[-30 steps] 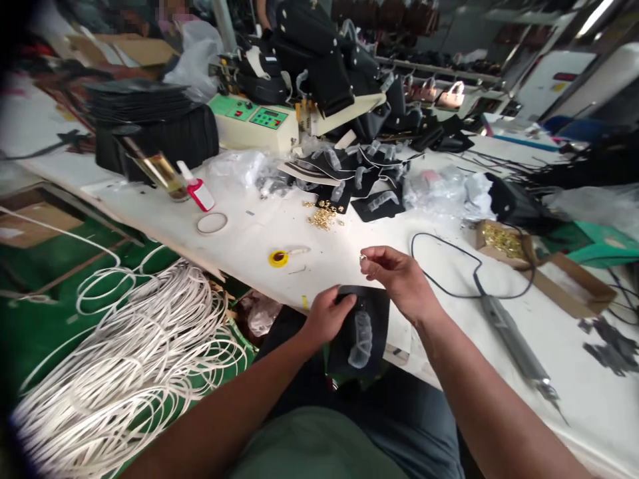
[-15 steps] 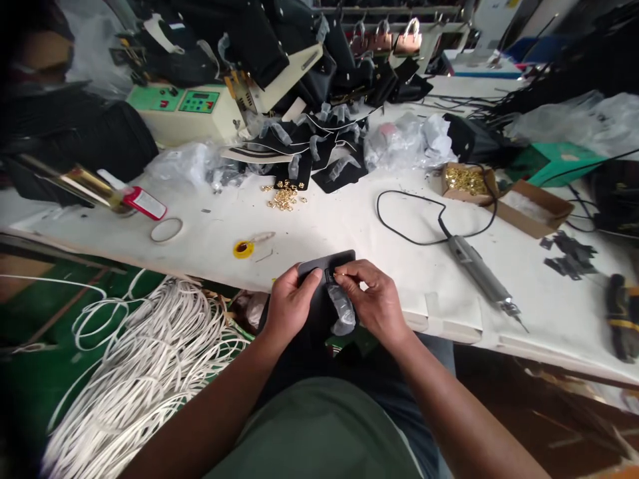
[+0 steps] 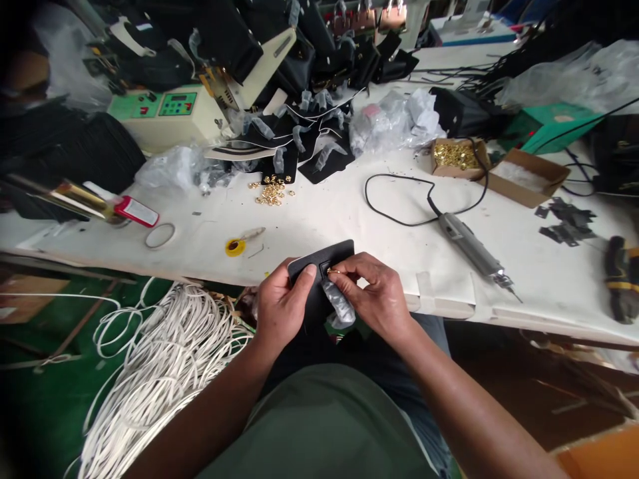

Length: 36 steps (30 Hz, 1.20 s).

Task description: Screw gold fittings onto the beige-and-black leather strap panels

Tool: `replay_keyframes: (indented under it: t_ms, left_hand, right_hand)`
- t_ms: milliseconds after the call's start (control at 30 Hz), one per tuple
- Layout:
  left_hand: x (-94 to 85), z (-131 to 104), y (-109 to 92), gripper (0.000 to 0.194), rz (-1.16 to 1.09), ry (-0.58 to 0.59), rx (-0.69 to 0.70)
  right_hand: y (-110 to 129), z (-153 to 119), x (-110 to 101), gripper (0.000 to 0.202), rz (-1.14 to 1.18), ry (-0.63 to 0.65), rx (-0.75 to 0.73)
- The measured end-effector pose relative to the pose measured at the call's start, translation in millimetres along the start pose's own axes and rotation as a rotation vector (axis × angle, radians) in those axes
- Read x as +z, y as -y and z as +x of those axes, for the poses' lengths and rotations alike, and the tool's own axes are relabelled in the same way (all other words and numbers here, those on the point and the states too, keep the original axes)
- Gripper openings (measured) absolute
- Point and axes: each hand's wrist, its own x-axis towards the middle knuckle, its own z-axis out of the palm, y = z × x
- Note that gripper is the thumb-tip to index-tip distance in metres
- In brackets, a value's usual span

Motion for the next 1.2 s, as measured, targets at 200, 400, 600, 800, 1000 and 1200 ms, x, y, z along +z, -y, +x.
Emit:
replay_keyframes:
  t_ms: [200, 400, 600, 800, 1000, 1200]
  left_hand:
    - [8.2, -6.4, -7.6, 0.022, -0.022, 0.017, 0.038]
    - [14.1, -16.0, -8.5, 0.024, -0.064, 0.008, 0.017]
    - [16.5, -25.5, -14.6, 0.029, -0.093, -0.046, -0.017]
    - [8.9, -31.3, -21.7, 0.033, -0.084, -0.029, -0.007]
    - [4.5, -36.4, -15.7, 0.047, -0.199, 0.039, 0.035]
    - [9.8, -19.0, 2.1, 0.031, -0.132, 0.113, 0.102]
  right_hand:
    - [5.1, -4.3, -7.0, 0.013, -0.098, 0.002, -0.050]
    - [5.0, -9.8, -1.8, 0.013, -0.124, -0.003, -0.044]
    - [7.3, -18.2, 8.8, 0.012, -0.223, -0.097, -0.059]
    - [13.0, -24.2, 10.5, 0.030, -0.228, -0.036, -0.106]
    - [20.4, -25.3, 5.6, 0.064, -0.170, 0.066, -0.086]
    - [23.9, -18.1, -9.5, 0.027, 0.105, 0.118, 0.332]
